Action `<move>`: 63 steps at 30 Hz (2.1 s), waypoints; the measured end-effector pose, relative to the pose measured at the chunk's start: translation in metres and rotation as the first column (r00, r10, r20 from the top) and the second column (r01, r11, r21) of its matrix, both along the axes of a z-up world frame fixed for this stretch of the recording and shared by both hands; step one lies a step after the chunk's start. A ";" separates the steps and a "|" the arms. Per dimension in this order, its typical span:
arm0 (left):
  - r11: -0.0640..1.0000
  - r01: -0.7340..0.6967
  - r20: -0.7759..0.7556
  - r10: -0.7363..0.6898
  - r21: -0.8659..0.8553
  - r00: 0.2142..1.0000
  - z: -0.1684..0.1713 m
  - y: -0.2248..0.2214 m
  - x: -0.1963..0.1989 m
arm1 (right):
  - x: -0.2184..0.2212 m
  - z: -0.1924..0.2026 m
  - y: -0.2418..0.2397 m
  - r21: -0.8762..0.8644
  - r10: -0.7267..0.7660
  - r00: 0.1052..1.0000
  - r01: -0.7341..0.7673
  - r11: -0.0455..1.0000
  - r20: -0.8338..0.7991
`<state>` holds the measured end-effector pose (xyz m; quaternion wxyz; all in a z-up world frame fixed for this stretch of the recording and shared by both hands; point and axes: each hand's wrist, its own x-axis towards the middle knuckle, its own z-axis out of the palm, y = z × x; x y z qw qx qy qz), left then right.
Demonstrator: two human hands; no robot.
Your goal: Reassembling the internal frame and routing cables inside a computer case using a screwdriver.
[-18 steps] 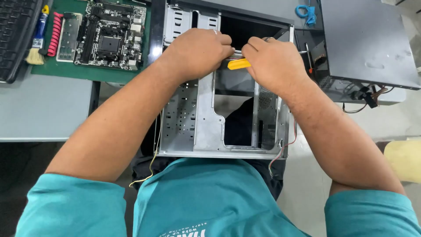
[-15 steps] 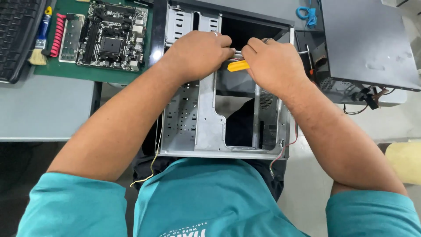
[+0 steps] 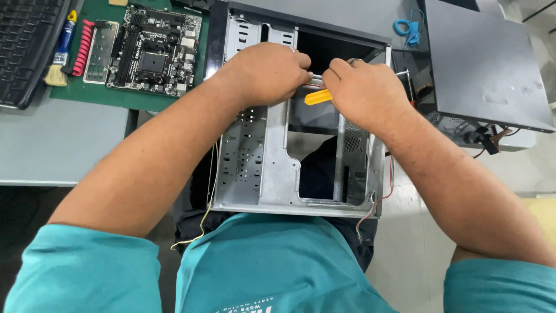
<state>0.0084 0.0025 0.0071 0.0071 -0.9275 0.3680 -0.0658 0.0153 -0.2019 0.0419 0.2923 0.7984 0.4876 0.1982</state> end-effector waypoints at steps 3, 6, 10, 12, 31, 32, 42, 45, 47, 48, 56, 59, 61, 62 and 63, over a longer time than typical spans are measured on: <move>0.998 0.027 0.021 -0.028 0.051 0.999 0.003 0.001 0.000 | 0.004 -0.003 -0.002 0.016 0.037 0.998 -0.037 0.999 0.046; 0.992 -0.031 -0.097 0.043 0.120 0.994 0.020 -0.005 -0.005 | 0.000 0.002 0.005 -0.031 -0.006 1.000 0.007 0.999 0.022; 0.991 -0.024 -0.034 0.029 0.129 0.999 0.013 -0.009 0.000 | 0.001 0.000 0.011 -0.070 0.009 0.999 -0.006 0.998 0.037; 0.990 -0.051 -0.072 0.061 0.133 0.996 0.016 -0.008 -0.002 | 0.003 0.002 0.011 -0.088 -0.044 0.998 0.041 0.995 -0.039; 0.997 0.015 0.105 -0.007 -0.075 0.994 -0.009 0.005 0.010 | 0.029 0.002 0.003 0.247 -0.022 0.784 0.222 0.943 -0.621; 0.995 0.027 0.136 -0.014 -0.094 0.991 -0.010 0.005 0.011 | 0.033 0.000 0.000 0.273 0.006 0.790 0.204 0.940 -0.613; 0.996 0.013 0.141 -0.001 -0.088 0.990 -0.013 0.005 0.013 | 0.029 -0.005 -0.001 0.258 -0.005 0.850 0.166 0.952 -0.527; 0.997 0.019 0.245 -0.001 -0.074 0.970 -0.017 0.005 0.012 | 0.031 -0.010 -0.004 0.248 0.031 0.899 0.087 0.965 -0.438; 0.995 0.022 0.221 0.001 -0.102 0.975 -0.015 0.004 0.011 | 0.031 -0.010 -0.001 0.191 0.003 0.921 0.077 0.978 -0.389; 0.991 0.024 0.199 0.003 -0.130 0.980 -0.015 0.004 0.010 | 0.031 -0.011 0.000 0.133 -0.022 0.941 0.070 0.989 -0.337; 0.977 0.021 0.054 -0.010 -0.210 0.998 -0.015 0.001 0.012 | 0.035 -0.015 -0.011 0.214 0.107 0.954 -0.047 0.976 -0.279; 0.988 0.016 0.153 0.007 -0.153 0.988 -0.010 0.002 0.009 | 0.023 -0.005 -0.008 0.127 0.096 0.982 -0.076 0.989 -0.160; 0.995 0.019 0.180 -0.002 -0.095 0.984 -0.011 0.001 0.008 | 0.015 -0.005 -0.006 0.056 0.052 0.997 -0.048 0.997 -0.064; 0.993 0.025 0.188 -0.003 -0.113 0.982 -0.012 0.002 0.008 | 0.015 -0.006 -0.004 0.038 0.071 0.997 -0.071 0.997 -0.010; 0.991 0.034 0.200 -0.007 -0.132 0.980 -0.011 0.002 0.009 | 0.015 -0.007 -0.003 0.018 0.088 0.995 -0.089 0.996 0.047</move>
